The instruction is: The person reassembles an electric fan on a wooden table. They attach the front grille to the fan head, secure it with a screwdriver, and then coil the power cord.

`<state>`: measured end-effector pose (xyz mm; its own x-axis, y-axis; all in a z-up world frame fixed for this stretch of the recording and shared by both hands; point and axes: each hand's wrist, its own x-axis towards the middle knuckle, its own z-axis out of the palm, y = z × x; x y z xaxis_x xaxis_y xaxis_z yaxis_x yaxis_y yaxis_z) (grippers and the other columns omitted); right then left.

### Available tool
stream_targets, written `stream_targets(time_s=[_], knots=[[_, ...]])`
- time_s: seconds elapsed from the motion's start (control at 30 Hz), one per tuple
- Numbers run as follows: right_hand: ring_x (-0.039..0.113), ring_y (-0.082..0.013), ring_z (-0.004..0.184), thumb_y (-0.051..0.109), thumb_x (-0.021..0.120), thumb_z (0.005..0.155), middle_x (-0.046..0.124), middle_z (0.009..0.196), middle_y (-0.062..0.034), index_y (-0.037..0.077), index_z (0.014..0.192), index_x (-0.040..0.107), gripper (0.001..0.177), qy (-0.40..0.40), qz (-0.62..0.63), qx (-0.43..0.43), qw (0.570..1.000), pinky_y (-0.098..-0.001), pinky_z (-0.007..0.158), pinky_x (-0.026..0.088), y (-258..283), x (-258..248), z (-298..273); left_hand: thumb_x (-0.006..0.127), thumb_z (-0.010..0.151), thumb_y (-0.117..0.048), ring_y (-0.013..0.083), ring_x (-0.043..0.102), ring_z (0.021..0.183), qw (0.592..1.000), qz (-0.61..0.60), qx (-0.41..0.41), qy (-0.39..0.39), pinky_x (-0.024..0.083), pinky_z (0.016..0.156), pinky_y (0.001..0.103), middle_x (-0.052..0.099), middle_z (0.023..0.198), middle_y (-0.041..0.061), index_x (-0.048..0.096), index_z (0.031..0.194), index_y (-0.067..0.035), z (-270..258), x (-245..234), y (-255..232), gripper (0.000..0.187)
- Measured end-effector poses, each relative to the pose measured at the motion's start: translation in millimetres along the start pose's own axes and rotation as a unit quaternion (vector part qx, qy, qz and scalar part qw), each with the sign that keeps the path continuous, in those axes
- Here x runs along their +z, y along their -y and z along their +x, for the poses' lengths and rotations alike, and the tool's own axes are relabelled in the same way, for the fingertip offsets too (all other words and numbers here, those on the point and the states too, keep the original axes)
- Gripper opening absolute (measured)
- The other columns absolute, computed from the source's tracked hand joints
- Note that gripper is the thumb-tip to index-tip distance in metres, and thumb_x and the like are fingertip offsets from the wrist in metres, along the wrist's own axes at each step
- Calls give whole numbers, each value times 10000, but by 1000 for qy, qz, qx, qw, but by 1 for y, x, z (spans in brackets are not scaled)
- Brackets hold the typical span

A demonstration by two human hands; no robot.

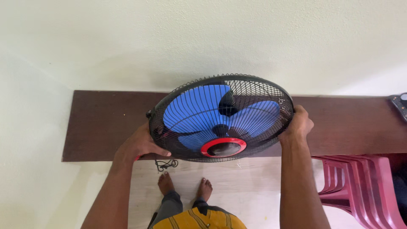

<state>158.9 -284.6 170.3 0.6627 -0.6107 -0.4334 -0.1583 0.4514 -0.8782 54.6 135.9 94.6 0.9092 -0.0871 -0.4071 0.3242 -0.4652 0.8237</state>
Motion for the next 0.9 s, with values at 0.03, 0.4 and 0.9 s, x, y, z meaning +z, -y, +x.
stream_targets(time_s=[0.03, 0.4, 0.9], knots=[[661, -183, 600, 30, 542, 930, 660, 874, -130, -152, 986, 600, 199, -8, -9, 4, 1000, -375, 463, 523, -3, 3, 0, 1023, 329, -198, 278, 675, 1201, 999, 23, -23, 11, 514, 1042, 395, 730, 1251, 117, 578, 1335, -59, 3, -1, 1, 1109], [673, -213, 667, 109, 626, 921, 695, 900, -144, -160, 1026, 636, 288, -83, -98, 28, 991, -382, 515, 537, -28, 10, 17, 1011, 433, -201, 276, 701, 1156, 981, 72, -143, 109, 541, 1019, 388, 750, 1227, 121, 676, 1262, -54, 40, -6, 16, 906], [695, -215, 761, 158, 576, 1030, 701, 978, -145, -117, 1076, 648, 288, 58, -41, -27, 997, -376, 631, 589, -57, -39, 33, 1019, 430, -271, 229, 682, 1096, 983, -165, -29, -73, 564, 922, 339, 725, 1165, 115, 640, 1205, -22, 7, 26, 62, 898]])
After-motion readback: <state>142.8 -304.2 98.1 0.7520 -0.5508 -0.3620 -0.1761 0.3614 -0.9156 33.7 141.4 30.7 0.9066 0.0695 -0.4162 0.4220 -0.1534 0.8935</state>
